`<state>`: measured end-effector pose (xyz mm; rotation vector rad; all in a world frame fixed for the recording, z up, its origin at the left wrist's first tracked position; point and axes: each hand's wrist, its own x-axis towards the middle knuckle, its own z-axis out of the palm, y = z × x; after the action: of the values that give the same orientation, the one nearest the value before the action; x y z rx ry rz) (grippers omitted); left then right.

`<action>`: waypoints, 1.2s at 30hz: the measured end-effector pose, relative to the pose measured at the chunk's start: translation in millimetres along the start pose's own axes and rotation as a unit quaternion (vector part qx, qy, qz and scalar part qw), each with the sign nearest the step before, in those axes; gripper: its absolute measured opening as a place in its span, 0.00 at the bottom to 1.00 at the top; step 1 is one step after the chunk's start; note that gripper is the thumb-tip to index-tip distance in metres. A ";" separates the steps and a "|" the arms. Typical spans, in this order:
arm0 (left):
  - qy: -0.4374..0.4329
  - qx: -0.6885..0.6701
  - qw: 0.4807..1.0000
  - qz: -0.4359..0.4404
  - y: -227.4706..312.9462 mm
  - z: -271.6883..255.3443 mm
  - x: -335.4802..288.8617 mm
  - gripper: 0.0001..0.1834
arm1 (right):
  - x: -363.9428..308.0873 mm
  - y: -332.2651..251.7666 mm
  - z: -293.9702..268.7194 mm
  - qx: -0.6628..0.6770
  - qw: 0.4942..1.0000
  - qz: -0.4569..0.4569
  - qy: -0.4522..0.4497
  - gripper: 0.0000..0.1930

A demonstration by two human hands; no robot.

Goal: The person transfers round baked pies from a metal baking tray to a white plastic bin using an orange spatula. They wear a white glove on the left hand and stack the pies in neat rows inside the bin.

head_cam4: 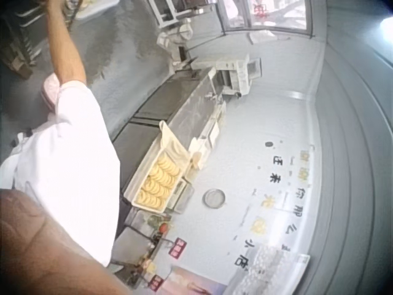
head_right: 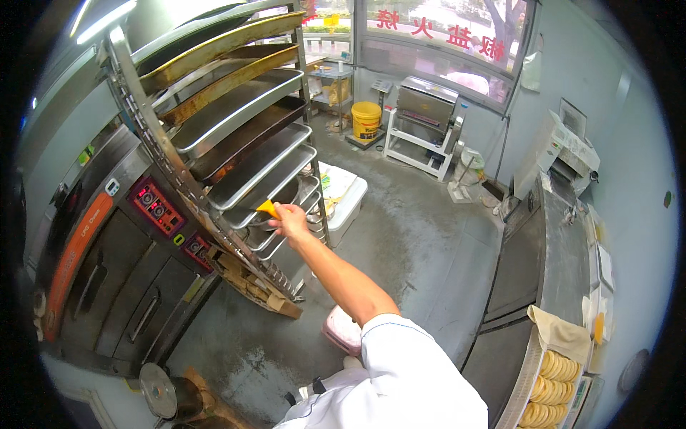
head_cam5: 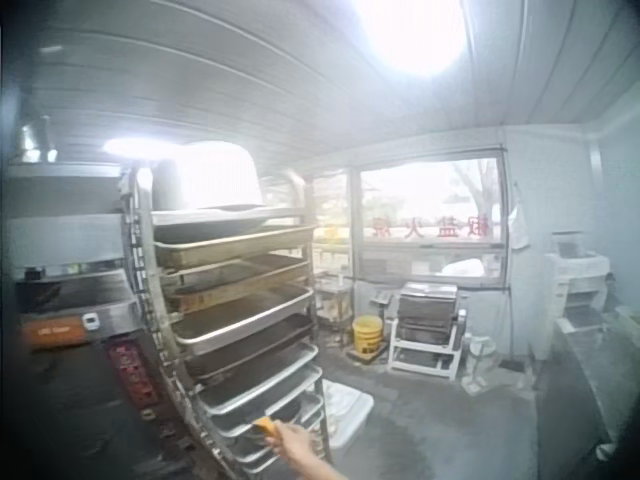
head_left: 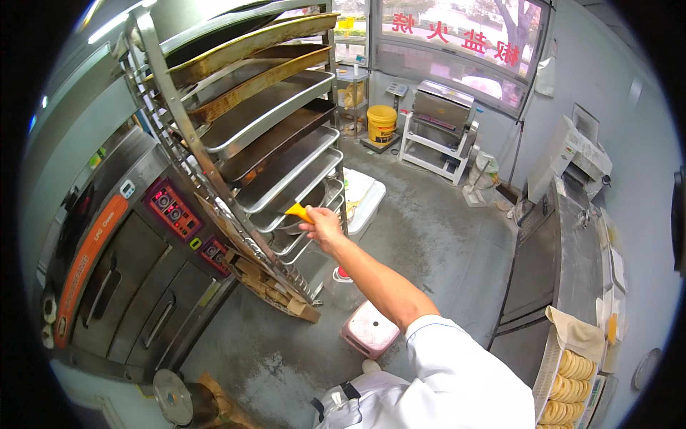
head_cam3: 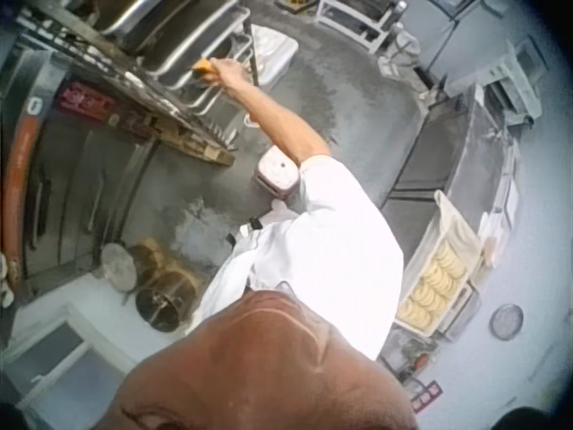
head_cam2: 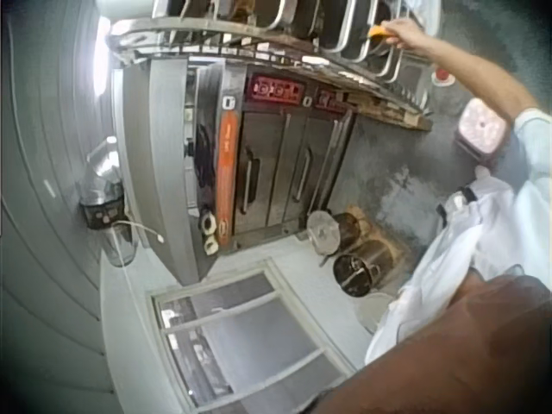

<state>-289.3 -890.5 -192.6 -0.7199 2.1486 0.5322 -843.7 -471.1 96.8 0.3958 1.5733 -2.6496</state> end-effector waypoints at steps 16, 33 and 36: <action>-0.094 -0.805 0.578 0.095 24.0 -212.2 115.0 0.32 | -43.8 36.9 -5.3 -0.092 0.963 -0.087 0.237 0.23; -0.188 -0.630 0.588 0.471 250.7 -436.8 -33.5 0.20 | -197.4 116.5 254.6 -0.303 0.928 -0.095 -0.195 0.20; -0.165 -0.645 0.562 0.491 255.2 -445.4 -30.7 0.21 | -186.4 128.5 267.3 -0.219 0.956 -0.102 -0.165 0.14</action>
<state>-684.3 -948.0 131.7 0.1074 1.2435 2.7172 -696.4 -784.1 151.8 -0.2284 2.0862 -2.2267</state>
